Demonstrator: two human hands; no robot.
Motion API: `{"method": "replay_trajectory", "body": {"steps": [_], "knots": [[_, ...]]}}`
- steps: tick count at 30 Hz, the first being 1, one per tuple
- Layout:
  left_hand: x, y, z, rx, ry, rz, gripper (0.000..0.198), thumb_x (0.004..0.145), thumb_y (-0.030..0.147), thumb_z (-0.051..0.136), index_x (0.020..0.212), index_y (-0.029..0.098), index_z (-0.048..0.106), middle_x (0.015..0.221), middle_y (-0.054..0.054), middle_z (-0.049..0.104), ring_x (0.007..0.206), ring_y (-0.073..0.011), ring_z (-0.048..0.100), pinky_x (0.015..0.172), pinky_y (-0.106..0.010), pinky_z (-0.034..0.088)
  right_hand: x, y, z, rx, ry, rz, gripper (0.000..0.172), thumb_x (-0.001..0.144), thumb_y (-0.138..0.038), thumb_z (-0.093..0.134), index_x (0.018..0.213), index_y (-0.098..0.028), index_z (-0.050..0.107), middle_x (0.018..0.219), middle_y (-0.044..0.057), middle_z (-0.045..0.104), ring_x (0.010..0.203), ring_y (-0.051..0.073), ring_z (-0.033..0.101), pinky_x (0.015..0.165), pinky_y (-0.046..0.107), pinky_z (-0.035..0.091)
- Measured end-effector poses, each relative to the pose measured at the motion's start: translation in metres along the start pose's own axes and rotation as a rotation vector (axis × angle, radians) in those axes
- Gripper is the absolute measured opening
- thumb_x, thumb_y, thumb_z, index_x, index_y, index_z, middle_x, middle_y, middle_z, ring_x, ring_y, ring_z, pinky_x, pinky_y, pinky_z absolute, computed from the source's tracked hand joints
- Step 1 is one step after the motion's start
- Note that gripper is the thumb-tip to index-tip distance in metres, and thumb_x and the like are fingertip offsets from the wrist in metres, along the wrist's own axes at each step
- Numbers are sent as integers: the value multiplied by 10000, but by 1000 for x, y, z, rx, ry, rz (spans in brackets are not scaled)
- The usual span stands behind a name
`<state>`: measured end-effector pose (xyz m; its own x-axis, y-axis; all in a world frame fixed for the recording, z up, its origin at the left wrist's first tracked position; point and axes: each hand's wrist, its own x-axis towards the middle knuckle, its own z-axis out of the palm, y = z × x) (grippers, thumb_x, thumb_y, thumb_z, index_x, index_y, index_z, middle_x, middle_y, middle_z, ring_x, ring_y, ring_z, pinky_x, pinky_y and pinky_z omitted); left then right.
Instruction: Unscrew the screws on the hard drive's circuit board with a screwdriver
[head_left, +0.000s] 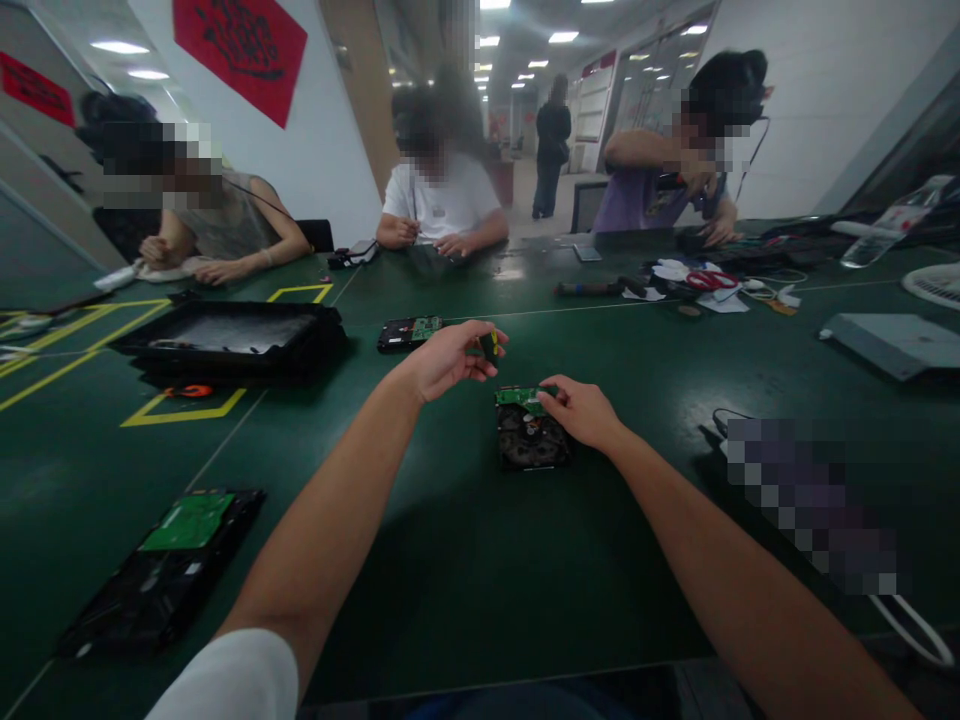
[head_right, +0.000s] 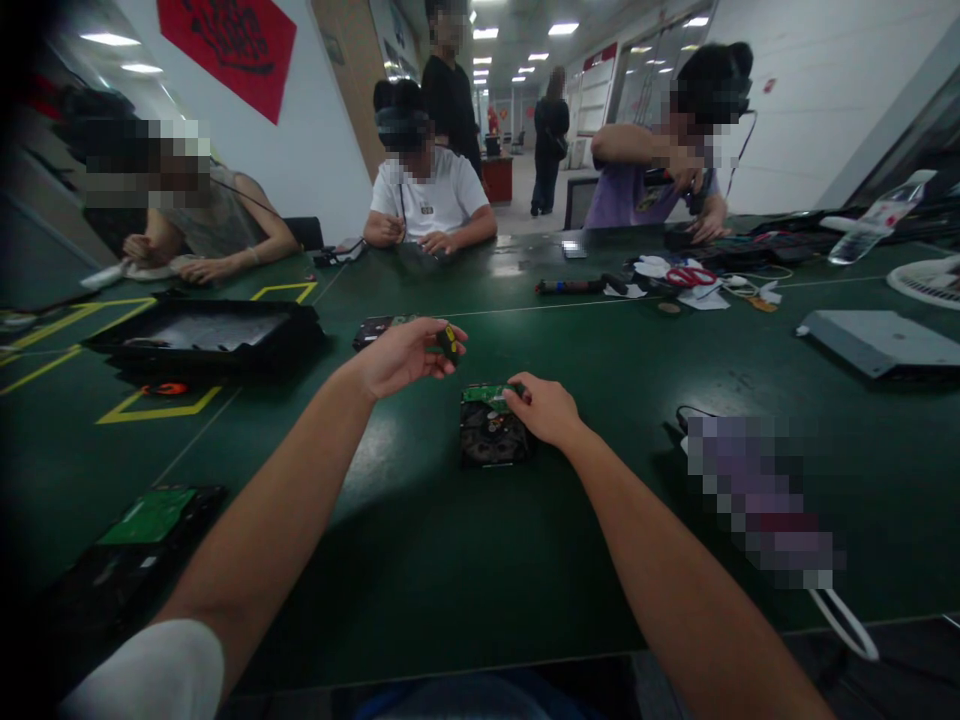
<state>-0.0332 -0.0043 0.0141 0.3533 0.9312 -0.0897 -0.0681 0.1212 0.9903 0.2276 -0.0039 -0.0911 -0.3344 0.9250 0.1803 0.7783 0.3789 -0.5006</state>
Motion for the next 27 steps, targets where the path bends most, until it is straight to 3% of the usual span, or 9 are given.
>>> {"method": "replay_trajectory", "body": {"steps": [7, 18, 27], "knots": [[-3, 3, 4, -75, -30, -49, 251, 898, 382, 567, 1028, 172, 609, 991, -121, 741, 616, -167, 661, 543, -276, 506, -1, -2, -1, 1, -12, 12, 338, 1003, -478, 534, 1227, -264, 671, 782, 5, 689, 683, 153, 591, 617, 273, 357], [-5, 6, -2, -2, -37, -61, 322, 867, 383, 560, 1013, 136, 704, 985, -108, 711, 603, -140, 649, 485, -241, 481, -1, -1, -1, -5, -8, 9, 345, 1003, -488, 539, 1231, -265, 672, 769, 6, 681, 676, 152, 586, 606, 271, 347], [-3, 7, -1, -58, -19, -65, 245, 845, 357, 584, 944, 143, 651, 1042, -156, 740, 775, -245, 748, 622, -316, 577, -1, -2, -2, -3, -11, 20, 347, 1004, -478, 535, 1240, -265, 672, 774, 7, 687, 686, 156, 591, 612, 272, 354]]}}
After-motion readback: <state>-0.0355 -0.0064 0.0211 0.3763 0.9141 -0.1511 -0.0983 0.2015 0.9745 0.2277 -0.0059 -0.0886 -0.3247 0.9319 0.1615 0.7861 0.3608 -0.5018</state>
